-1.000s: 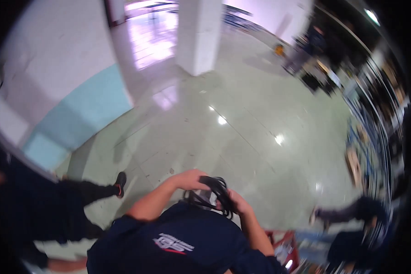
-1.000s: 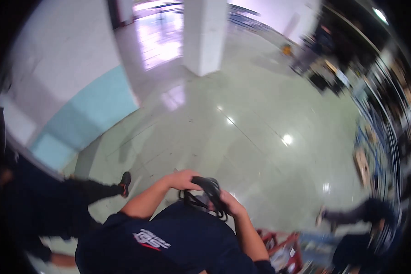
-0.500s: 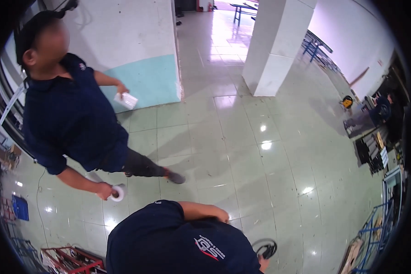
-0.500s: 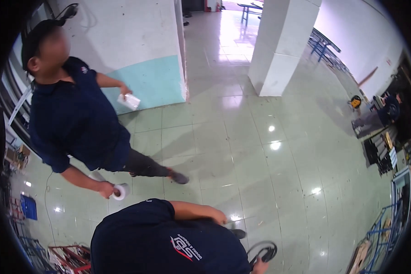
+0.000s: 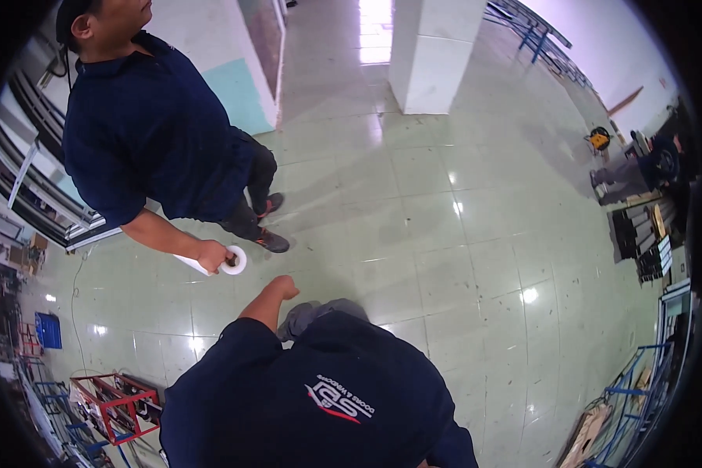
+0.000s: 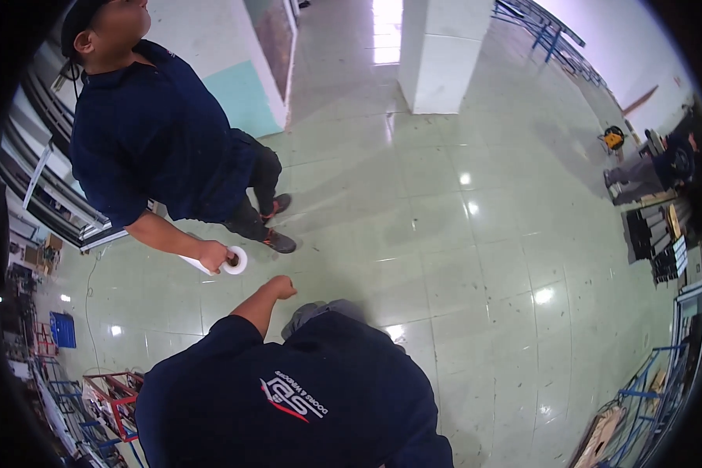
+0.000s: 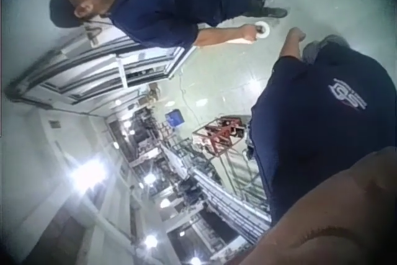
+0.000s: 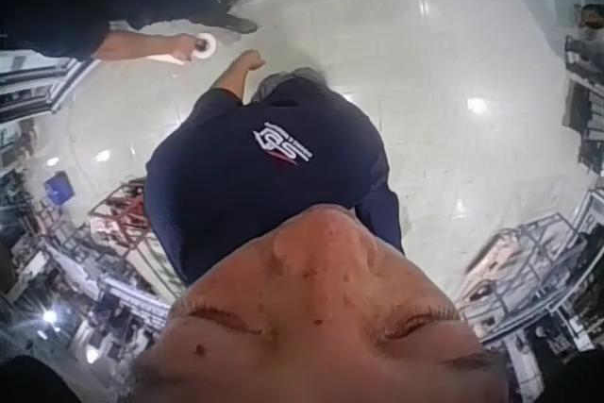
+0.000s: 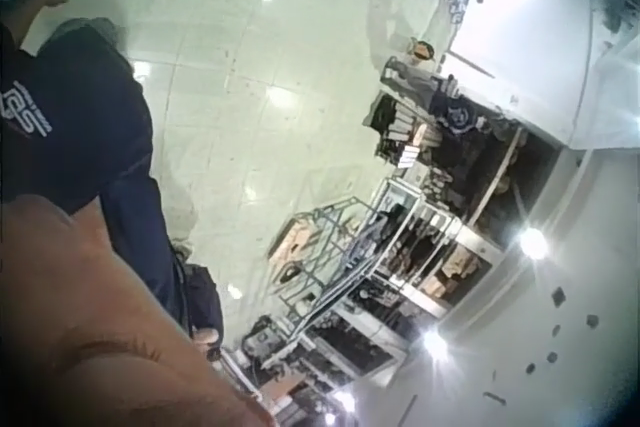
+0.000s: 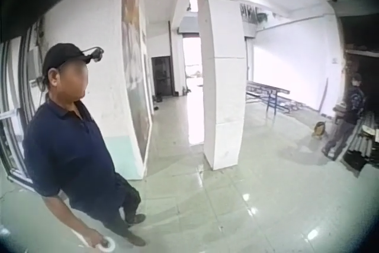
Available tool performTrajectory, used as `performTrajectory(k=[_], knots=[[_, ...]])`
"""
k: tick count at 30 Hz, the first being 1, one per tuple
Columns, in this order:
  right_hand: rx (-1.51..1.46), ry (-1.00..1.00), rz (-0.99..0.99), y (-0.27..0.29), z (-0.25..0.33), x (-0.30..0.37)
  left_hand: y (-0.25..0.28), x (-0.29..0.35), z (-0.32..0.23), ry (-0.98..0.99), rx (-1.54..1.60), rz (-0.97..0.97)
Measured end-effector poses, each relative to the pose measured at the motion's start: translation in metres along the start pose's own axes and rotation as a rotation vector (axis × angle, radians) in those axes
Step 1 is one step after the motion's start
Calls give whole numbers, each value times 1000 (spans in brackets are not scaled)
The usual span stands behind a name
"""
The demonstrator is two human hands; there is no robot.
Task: The person assembles metal frames by applying gaskets and metal parts to them, using scissors, a clamp, and a measuring tape.
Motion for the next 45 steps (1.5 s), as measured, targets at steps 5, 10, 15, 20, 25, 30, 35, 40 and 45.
performTrajectory(k=[5, 10, 15, 20, 25, 30, 35, 40, 45], knots=[[47, 58, -99, 97, -43, -177, -57, 18, -283, -392, 36, 68], [-484, 28, -278, 242, -71, -322, -92, -18, -510, -575, -205, 154], [-511, -90, -230, 321, -126, -408, -109, -118, -706, -527, -554, 362], [-246, -330, -301, 430, -183, -417, -64, -167, -967, -579, -690, 250], [-303, -465, -371, 535, -228, -471, -25, -171, -1367, -931, -711, 120], [-298, -444, -376, 664, -291, -609, -40, -116, -1695, -1137, -418, 28], [-251, -354, -382, 813, -387, -770, -120, -75, -1897, -1140, -292, 121], [-178, -232, -412, 992, -511, -925, -232, -94, -1942, -942, -594, 241], [-159, -139, -418, 1101, -603, -1075, -239, -59, -2007, -775, -614, 229]])
Point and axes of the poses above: each hand's wrist, its own x-axis away from the middle knuckle, its own y-axis out of the back of the hand, z = x × y, the point moved 9 cm from there along -x, towards the middle knuckle, and after that the axes turned 6 degrees about x, right-handed, at the moved point
